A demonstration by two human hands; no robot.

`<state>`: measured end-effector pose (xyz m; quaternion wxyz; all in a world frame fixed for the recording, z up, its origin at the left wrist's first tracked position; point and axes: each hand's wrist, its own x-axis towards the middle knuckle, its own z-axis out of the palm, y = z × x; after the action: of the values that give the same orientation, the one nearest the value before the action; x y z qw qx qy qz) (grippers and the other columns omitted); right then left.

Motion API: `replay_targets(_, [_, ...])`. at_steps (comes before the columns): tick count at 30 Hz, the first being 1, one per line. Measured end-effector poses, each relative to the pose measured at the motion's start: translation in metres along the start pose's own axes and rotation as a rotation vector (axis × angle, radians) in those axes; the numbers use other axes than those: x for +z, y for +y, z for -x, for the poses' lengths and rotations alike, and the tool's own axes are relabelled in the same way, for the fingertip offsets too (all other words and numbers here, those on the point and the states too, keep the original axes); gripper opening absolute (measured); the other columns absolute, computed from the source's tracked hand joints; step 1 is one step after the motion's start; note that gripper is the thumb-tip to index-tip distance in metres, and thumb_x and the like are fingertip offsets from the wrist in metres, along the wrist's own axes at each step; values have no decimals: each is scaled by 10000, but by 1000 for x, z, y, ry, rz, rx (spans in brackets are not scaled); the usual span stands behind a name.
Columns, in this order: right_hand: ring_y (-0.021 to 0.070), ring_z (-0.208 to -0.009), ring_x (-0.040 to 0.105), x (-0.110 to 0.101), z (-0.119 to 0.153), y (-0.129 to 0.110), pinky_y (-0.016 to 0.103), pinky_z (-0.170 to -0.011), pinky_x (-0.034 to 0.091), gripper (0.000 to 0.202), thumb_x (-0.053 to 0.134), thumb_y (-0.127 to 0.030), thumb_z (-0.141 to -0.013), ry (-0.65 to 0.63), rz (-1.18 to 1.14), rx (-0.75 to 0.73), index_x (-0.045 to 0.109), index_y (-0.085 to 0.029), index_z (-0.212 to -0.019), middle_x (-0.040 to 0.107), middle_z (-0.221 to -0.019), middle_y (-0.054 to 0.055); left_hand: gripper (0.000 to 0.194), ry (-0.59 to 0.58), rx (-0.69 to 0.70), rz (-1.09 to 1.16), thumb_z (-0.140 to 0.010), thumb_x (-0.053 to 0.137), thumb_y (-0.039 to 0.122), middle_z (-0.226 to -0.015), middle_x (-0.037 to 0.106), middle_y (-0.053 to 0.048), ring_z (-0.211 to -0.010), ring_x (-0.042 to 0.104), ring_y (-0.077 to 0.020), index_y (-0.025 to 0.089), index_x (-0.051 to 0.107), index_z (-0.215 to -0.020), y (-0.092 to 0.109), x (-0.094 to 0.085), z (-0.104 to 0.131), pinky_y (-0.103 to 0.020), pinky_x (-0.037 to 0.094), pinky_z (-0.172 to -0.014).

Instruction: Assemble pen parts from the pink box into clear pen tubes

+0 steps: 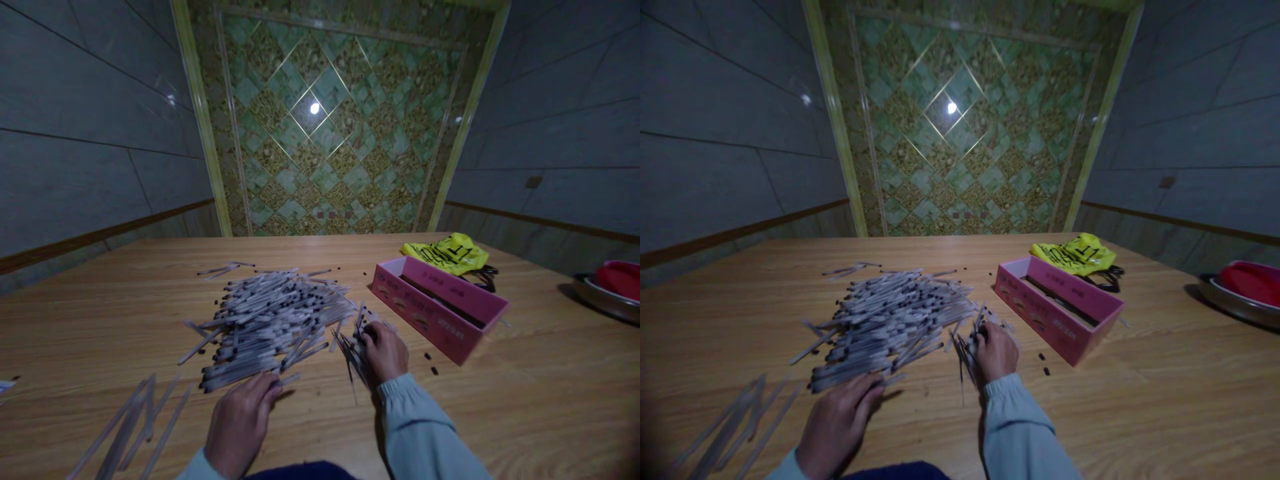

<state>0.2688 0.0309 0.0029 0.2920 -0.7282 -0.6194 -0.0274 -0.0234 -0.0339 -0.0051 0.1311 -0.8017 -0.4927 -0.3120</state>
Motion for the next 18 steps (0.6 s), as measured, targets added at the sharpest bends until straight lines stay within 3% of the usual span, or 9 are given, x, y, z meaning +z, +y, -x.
replay_targets(4, [188, -829, 571, -1, -4, 10, 260, -644, 347, 129, 531, -229, -784, 22, 47, 0, 639, -212, -852, 645, -866, 54, 208, 3, -10, 7, -858, 471, 296, -887, 735, -30, -780, 688, -186, 219, 656, -914, -1, 3, 1, -281, 541, -671])
replay_targets(8, [205, -851, 563, 2, 1, -6, 287, -707, 389, 138, 531, -235, -780, 60, -242, -52, 645, -177, -832, 639, -875, 70, 215, 2, -17, 7, -858, 472, 303, -897, 735, -30, -806, 686, -187, 223, 661, -921, -1, 4, 2, -275, 539, -680])
replay_targets(10, [192, -782, 576, 7, 11, -25, 292, -705, 420, 151, 539, -263, -777, -62, -546, -91, 645, -161, -811, 649, -821, 66, 215, -1, -22, 10, -860, 468, 299, -888, 735, -28, -802, 685, -186, 226, 663, -914, 0, 3, 1, -273, 536, -680])
replay_targets(13, [189, -754, 601, 14, 32, -55, 289, -687, 460, 207, 615, -305, -720, -417, -990, -122, 647, -138, -838, 665, -794, 66, 211, -16, -39, 24, -860, 466, 295, -876, 732, -32, -776, 683, -185, 224, 659, -905, 1, 0, 0, -274, 530, -669])
replay_targets(15, [179, -697, 603, 16, 46, -71, 278, -646, 464, 245, 662, -310, -677, -552, -1105, -102, 651, -137, -850, 663, -744, 48, 206, -36, -48, 40, -861, 463, 285, -863, 727, -35, -757, 679, -181, 224, 656, -903, 1, -1, -1, -270, 523, -658])
replay_targets(18, [174, -659, 600, 13, 57, -83, 267, -615, 456, 210, 675, -276, -655, -585, -1120, -68, 666, -134, -809, 661, -699, 41, 203, -54, -48, 64, -860, 459, 269, -847, 720, -39, -745, 673, -179, 224, 652, -906, 3, -2, -2, -267, 514, -651])
